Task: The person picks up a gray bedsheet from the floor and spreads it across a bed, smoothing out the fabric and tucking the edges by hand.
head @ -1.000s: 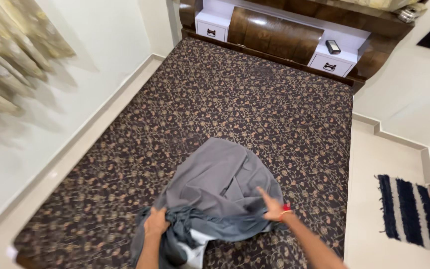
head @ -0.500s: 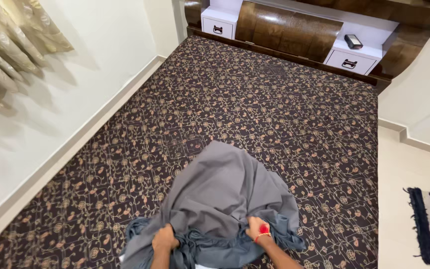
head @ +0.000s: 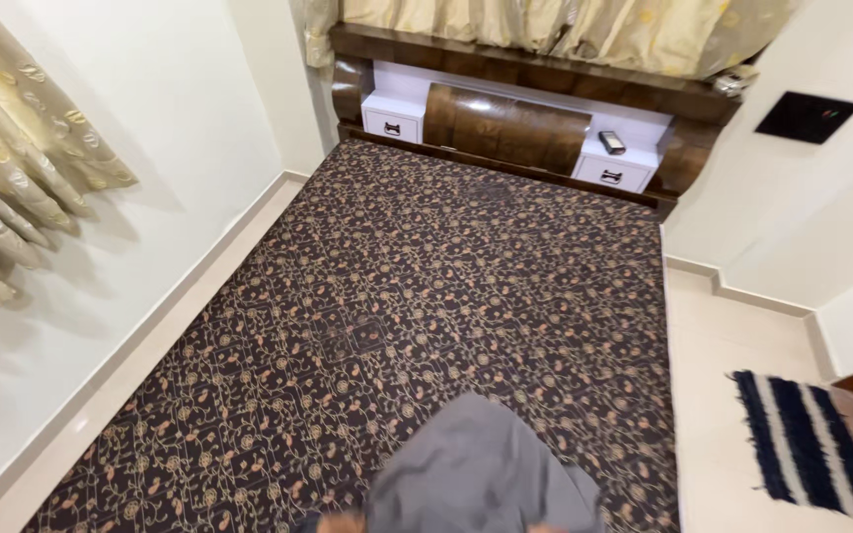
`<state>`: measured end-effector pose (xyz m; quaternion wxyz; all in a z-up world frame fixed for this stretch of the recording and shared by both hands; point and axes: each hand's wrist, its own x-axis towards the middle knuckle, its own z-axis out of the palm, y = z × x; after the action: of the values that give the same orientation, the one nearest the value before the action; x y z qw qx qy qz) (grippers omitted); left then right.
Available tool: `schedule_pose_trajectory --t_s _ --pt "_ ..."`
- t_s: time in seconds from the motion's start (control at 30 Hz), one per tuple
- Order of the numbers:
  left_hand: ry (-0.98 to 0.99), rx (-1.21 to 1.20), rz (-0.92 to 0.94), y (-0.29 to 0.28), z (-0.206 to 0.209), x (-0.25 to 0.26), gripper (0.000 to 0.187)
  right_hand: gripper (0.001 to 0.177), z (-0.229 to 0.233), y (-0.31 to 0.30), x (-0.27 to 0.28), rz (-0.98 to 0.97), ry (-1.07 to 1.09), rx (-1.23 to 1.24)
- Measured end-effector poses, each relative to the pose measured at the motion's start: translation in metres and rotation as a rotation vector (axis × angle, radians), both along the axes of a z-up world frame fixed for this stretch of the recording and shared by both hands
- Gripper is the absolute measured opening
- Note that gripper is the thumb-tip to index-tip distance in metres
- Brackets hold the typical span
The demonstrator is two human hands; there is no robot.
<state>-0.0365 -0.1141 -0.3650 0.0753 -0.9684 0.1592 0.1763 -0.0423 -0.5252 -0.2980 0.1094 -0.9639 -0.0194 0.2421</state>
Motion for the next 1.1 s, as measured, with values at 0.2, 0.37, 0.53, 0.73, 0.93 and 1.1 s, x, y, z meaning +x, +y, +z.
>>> schedule_pose_trajectory --t_s 0.2,0.37,0.53,0.73,0.93,1.1 --pt "-0.831 -0.082 -0.19 -0.061 0.117 0.162 0.042 0.027 0.081 -0.063 0.081 -0.132 -0.561 -0.106" --pt "-1.029 0.08 -0.114 -0.059 0.279 0.285 0.04 0.043 0.21 -0.127 0.162 -0.366 -0.93 -0.096" --pt "-1.051 0.1 -0.051 -0.013 0.359 0.278 0.021 0.051 0.266 -0.192 0.132 -0.496 -1.077 -0.107" --pt "-0.988 -0.001 0.129 0.024 0.297 0.238 0.024 0.034 0.22 -0.258 0.028 -0.584 -0.946 -0.238" --pt "-0.398 -0.061 0.392 0.041 0.168 0.164 0.032 0.037 0.092 -0.268 -0.081 -0.958 -0.556 -0.103" --pt "-0.075 0.003 0.502 0.025 0.126 0.094 0.034 0.045 0.016 -0.222 -0.133 -0.956 -0.328 -0.08"
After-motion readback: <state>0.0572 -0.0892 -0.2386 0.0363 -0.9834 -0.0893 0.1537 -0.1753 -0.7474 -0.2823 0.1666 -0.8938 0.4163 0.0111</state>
